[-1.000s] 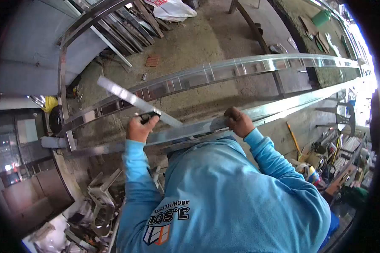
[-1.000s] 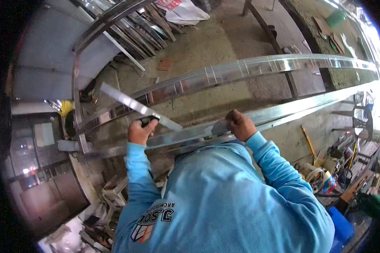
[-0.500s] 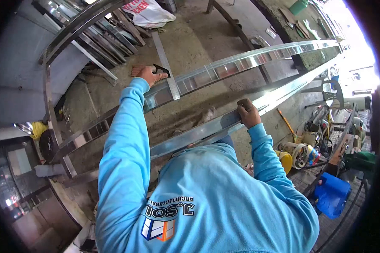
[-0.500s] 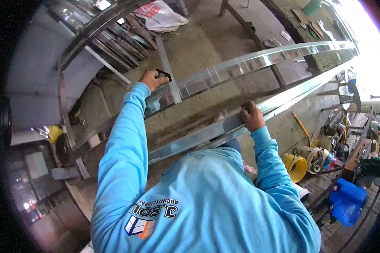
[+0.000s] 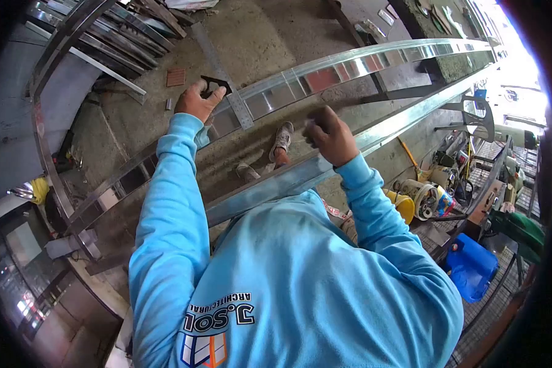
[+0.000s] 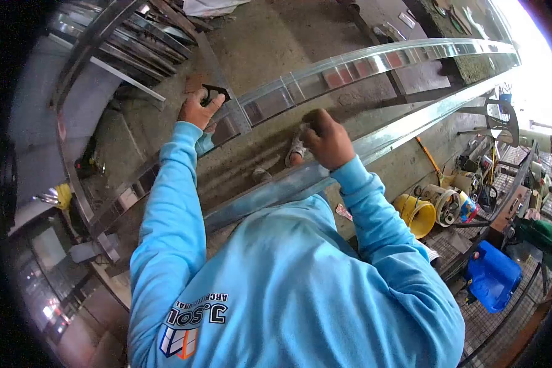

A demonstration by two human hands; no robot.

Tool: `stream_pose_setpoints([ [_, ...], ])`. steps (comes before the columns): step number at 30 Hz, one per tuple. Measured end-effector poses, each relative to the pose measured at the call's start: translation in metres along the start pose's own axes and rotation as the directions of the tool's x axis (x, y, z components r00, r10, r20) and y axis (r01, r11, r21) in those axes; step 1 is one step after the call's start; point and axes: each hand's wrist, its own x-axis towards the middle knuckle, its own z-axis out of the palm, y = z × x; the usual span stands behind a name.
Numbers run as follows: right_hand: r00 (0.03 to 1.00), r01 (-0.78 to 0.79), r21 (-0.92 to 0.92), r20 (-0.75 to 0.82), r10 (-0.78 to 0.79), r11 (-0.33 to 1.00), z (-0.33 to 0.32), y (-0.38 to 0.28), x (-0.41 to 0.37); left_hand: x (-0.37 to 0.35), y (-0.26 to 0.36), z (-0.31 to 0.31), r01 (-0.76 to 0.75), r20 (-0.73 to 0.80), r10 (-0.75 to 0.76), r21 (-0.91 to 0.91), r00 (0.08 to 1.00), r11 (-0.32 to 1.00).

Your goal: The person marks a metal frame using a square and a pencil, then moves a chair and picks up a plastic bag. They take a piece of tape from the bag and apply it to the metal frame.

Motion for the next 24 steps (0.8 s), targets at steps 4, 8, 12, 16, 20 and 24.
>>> stream_pose_setpoints([
  [4,0.976,0.217,-0.131,0.046,-0.212,0.967,0.024,-0.025,0.031,-0.010,0.012,-0.003,0.033,-0.047,-0.032,0.015,0.998,0.999],
  [8,0.962,0.261,-0.146,0.119,-0.245,0.954,0.036,-0.039,0.051,-0.011,0.019,-0.007,0.069,0.016,-0.069,0.009,0.997,0.998],
  [12,0.956,0.284,-0.156,0.118,-0.267,0.946,0.045,-0.044,0.062,-0.012,0.018,-0.005,0.081,-0.003,-0.081,0.008,0.997,0.997],
  [16,0.961,0.269,-0.213,0.125,-0.247,0.939,0.061,-0.040,0.083,-0.014,0.023,-0.008,0.055,0.007,-0.055,0.016,0.998,0.998],
  [20,0.967,0.230,-0.297,0.178,-0.183,0.927,0.077,-0.048,0.104,-0.013,0.018,-0.003,0.029,-0.069,-0.020,0.142,0.997,0.989],
  [24,0.952,0.298,-0.416,0.199,-0.234,0.859,0.092,-0.046,0.121,-0.012,0.015,-0.002,0.020,-0.089,-0.003,0.188,0.996,0.982],
])
